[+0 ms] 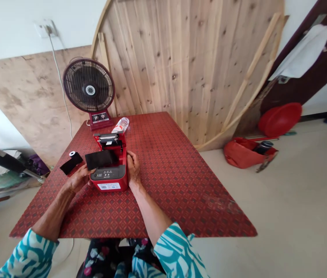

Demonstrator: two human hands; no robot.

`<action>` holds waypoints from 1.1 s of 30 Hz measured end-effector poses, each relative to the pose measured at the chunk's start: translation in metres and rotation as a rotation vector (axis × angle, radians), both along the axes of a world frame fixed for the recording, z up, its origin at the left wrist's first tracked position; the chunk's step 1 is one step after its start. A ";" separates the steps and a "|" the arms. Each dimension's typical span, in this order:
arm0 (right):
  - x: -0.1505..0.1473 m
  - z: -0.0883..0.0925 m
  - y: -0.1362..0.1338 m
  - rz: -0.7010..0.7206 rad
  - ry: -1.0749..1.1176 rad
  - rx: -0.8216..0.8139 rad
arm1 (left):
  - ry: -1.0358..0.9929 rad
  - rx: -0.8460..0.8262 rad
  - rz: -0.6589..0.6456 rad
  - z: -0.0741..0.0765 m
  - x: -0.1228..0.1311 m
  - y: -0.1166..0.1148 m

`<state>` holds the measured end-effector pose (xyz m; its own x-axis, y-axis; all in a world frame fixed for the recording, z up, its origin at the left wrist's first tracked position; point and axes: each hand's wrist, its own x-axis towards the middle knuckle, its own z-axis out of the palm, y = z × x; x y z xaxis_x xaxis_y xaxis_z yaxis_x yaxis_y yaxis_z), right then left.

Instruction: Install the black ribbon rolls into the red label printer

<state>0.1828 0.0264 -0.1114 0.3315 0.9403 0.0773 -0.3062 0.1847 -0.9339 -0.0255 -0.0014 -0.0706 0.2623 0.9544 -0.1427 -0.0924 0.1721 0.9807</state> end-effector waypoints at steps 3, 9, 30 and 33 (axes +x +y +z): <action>0.000 -0.004 0.003 -0.017 -0.031 0.002 | 0.056 0.031 -0.039 0.005 -0.009 -0.001; -0.002 -0.008 0.006 -0.013 -0.019 0.038 | 0.476 0.335 0.208 0.044 -0.012 0.010; -0.002 0.000 0.006 -0.004 -0.081 0.053 | 1.884 0.859 -0.518 0.115 0.111 0.025; -0.002 0.000 0.007 -0.003 -0.075 0.050 | 1.972 0.829 -0.555 0.111 0.119 0.032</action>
<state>0.1805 0.0335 -0.1114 0.3257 0.9336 0.1492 -0.2350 0.2328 -0.9437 0.0937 0.0306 0.0399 0.5241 0.8251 -0.2108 0.7158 -0.5610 -0.4159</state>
